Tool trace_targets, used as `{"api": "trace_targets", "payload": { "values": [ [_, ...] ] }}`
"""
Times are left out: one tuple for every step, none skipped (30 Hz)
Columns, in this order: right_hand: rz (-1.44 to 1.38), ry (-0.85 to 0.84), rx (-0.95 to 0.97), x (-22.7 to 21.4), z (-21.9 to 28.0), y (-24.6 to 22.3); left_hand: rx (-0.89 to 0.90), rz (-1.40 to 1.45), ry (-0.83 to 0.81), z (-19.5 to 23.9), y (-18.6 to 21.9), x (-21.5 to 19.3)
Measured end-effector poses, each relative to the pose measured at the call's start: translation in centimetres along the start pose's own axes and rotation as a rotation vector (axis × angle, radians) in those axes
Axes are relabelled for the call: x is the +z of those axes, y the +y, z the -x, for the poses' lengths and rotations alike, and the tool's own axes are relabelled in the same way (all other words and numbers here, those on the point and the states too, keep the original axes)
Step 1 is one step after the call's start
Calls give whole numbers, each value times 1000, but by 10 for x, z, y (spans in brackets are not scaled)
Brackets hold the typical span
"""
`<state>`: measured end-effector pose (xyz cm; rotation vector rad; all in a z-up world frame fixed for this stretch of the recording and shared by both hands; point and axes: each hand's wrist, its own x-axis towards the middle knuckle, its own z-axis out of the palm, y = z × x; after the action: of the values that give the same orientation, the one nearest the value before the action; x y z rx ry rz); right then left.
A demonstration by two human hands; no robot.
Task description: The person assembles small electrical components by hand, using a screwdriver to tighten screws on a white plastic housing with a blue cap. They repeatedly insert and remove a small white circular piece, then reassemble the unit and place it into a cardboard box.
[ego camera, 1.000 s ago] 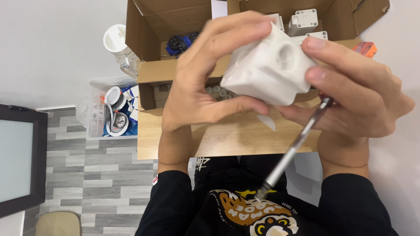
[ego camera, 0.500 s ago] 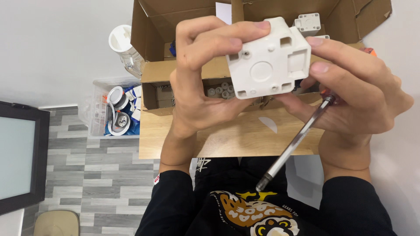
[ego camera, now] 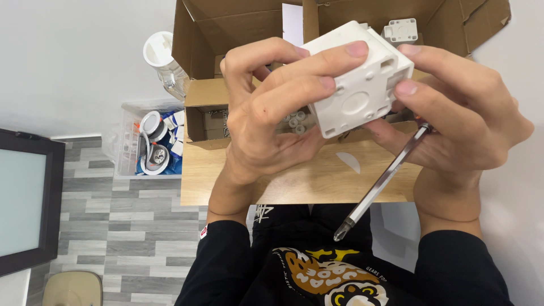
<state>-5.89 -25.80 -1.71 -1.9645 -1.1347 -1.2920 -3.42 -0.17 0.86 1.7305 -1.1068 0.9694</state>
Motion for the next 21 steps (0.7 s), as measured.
{"api": "trace_targets", "payload": {
  "values": [
    [6, 1, -1, 0, 0, 0, 4, -21, 3, 0, 0, 0],
    [6, 1, 0, 1, -1, -2, 3, -20, 2, -1, 0, 0],
    [26, 9, 22, 2, -2, -4, 1, -20, 7, -1, 1, 0],
    [46, 17, 44, 3, -3, -6, -1, -21, 11, -2, 1, -1],
    [47, 14, 45, 3, -7, -11, -3, -18, 12, -3, 0, -2],
    [33, 3, 96, 3, -10, -15, 3, -29, -13, -4, -2, -4],
    [19, -10, 148, 3, -13, -21, 6, -38, -37, -4, -2, -5],
    [21, -14, 151, 3, -14, -24, 3, -35, -36, -4, -3, -5],
    [15, -22, 208, 3, -15, -27, -3, -63, -29, -4, -4, -5],
    [9, -29, 266, 3, -16, -30, -9, -92, -21, -4, -4, -6],
    [13, -36, 266, -1, -15, -31, -12, -87, -17, -3, -4, -6],
    [-15, -52, 274, -4, -13, -31, -25, -78, -5, -2, -5, -7],
    [-47, -67, 281, -6, -12, -32, -41, -73, 6, 0, -6, -10],
    [-48, -73, 282, -16, -13, -27, -46, -72, 9, 2, -17, -9],
    [-113, -195, 292, -33, -14, -31, -31, -156, 55, 7, -18, -10],
    [-181, -314, 300, -50, -14, -34, -14, -241, 98, 14, -19, -8],
    [-187, -329, 326, -54, -5, -45, -39, -227, 87, 26, -23, -9],
    [-163, -446, 525, -58, 4, -54, -4, -296, 98, 38, -27, -10],
    [-123, -552, 713, -61, 10, -60, 49, -363, 117, 45, -36, -9],
    [-117, -559, 729, -58, 23, -65, 40, -348, 113, 48, -28, -14],
    [-93, -572, 717, -55, 36, -70, -20, -287, 108, 51, -19, -21]
  ]
}}
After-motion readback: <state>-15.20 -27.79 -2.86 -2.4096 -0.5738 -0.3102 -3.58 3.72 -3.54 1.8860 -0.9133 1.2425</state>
